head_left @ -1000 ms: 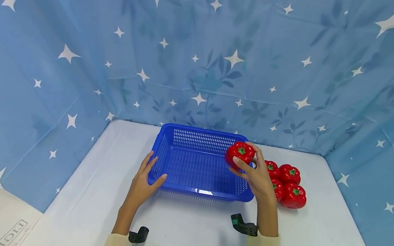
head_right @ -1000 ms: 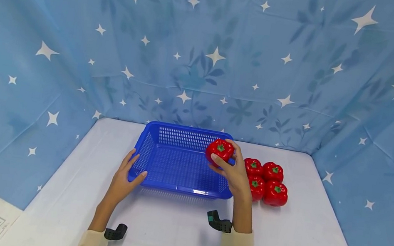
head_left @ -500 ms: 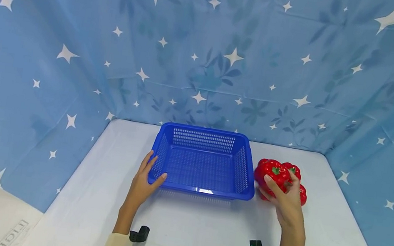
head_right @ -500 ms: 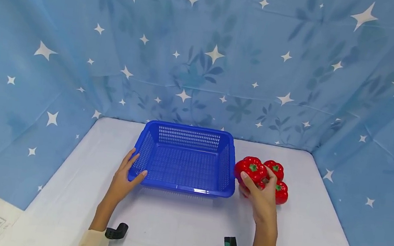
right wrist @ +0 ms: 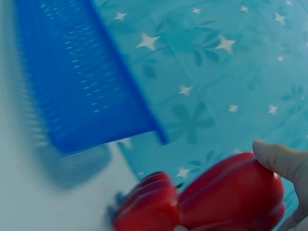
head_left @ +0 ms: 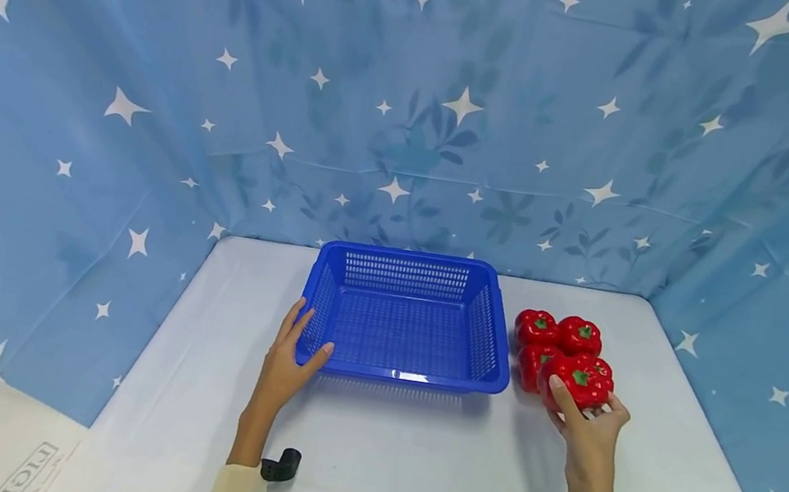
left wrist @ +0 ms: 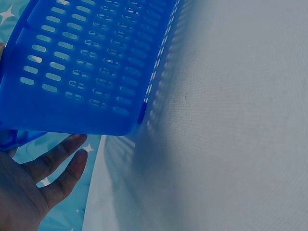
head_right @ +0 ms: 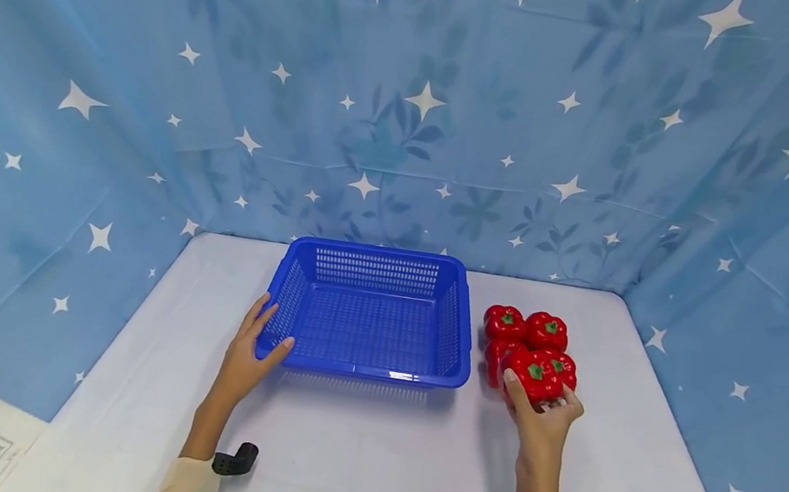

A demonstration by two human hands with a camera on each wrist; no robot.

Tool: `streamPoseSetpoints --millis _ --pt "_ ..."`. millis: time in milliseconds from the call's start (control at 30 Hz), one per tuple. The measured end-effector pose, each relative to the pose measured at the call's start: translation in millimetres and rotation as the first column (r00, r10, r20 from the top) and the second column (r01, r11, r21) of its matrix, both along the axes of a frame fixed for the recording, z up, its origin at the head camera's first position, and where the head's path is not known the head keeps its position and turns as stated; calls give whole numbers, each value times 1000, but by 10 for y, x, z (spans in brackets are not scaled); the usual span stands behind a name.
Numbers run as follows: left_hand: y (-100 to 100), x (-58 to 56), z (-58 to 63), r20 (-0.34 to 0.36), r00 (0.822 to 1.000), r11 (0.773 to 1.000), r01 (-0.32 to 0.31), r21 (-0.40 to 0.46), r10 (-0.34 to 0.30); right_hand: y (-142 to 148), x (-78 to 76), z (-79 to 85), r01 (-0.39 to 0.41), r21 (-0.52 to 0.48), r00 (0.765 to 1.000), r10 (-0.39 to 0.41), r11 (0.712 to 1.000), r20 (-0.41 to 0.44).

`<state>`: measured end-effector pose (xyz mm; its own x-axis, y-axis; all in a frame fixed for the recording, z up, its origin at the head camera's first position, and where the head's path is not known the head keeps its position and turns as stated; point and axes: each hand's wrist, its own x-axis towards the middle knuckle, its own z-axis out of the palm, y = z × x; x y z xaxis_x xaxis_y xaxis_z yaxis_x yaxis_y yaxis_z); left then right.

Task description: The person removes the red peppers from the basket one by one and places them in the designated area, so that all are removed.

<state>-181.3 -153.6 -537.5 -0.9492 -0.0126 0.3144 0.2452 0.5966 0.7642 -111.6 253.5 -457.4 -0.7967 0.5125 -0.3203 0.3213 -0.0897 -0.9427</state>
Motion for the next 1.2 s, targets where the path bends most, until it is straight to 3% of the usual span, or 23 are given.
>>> streamPoseSetpoints --millis 267,700,1200 --pt "0 -13 -5 -11 1000 1000 -6 -6 6 -19 31 -346 40 6 997 -41 999 71" --pt "5 -6 5 7 1000 1000 -4 -8 4 19 19 -605 0 105 992 -13 994 123" --pt "7 -12 -3 -10 1000 1000 -4 -5 4 9 -18 -611 -6 159 989 -18 987 150"
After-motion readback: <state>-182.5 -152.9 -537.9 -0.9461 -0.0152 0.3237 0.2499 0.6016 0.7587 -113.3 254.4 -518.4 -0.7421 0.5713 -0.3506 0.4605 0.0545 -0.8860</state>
